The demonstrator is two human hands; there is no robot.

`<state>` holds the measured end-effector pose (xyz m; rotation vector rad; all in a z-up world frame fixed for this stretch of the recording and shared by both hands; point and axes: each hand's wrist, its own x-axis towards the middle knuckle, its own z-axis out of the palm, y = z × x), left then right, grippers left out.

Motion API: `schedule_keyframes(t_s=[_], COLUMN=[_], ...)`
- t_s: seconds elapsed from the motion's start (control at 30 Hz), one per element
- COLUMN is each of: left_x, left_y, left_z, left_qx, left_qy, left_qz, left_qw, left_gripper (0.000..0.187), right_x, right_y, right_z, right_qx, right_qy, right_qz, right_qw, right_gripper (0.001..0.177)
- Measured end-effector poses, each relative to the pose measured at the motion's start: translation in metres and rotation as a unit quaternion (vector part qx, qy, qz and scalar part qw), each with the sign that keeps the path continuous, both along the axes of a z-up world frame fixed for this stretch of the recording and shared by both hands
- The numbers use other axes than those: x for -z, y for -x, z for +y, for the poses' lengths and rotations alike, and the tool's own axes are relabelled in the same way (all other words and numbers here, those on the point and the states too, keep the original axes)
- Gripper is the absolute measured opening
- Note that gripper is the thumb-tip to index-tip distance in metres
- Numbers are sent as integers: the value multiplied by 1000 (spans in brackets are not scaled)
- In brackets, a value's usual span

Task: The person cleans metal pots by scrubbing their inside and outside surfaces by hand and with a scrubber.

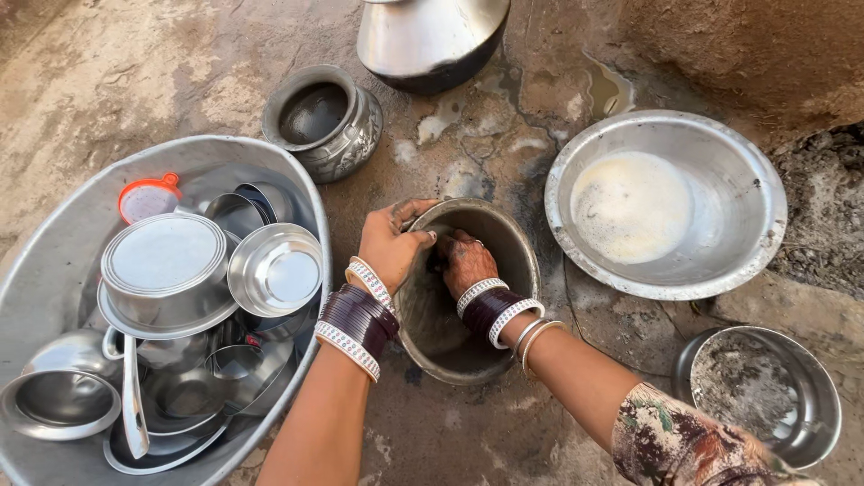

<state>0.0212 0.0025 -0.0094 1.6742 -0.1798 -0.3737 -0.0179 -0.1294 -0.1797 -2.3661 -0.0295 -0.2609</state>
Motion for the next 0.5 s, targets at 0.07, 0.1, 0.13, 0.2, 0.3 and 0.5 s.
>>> schedule_keyframes(t_s=[0.07, 0.1, 0.13, 0.2, 0.3, 0.5], left_x=[0, 0, -1, -1, 3, 4], left_y=[1, 1, 0, 1, 1, -5], left_z=[-3, -7, -6, -5, -4, -3], left_qx=[18, 18, 11, 4, -34, -24], left_qy=[-11, -7, -45, -83, -42, -25], left_qz=[-20, -20, -33, -45, -12, -40], left_qw=[1000, 1000, 998, 996, 998, 999], left_gripper=[46, 46, 44, 42, 44, 45], right_x=[2, 3, 3, 0, -10, -12], right_y=[9, 20, 31, 32, 4, 21], right_z=[8, 6, 8, 7, -5, 12], right_qx=[-59, -59, -149, -236, -37, -132], right_qy=[85, 88, 36, -18, 56, 83], right_qz=[134, 134, 26, -81, 122, 219], right_qw=[986, 985, 988, 968, 990, 963], right_gripper=[18, 18, 27, 38, 29, 27])
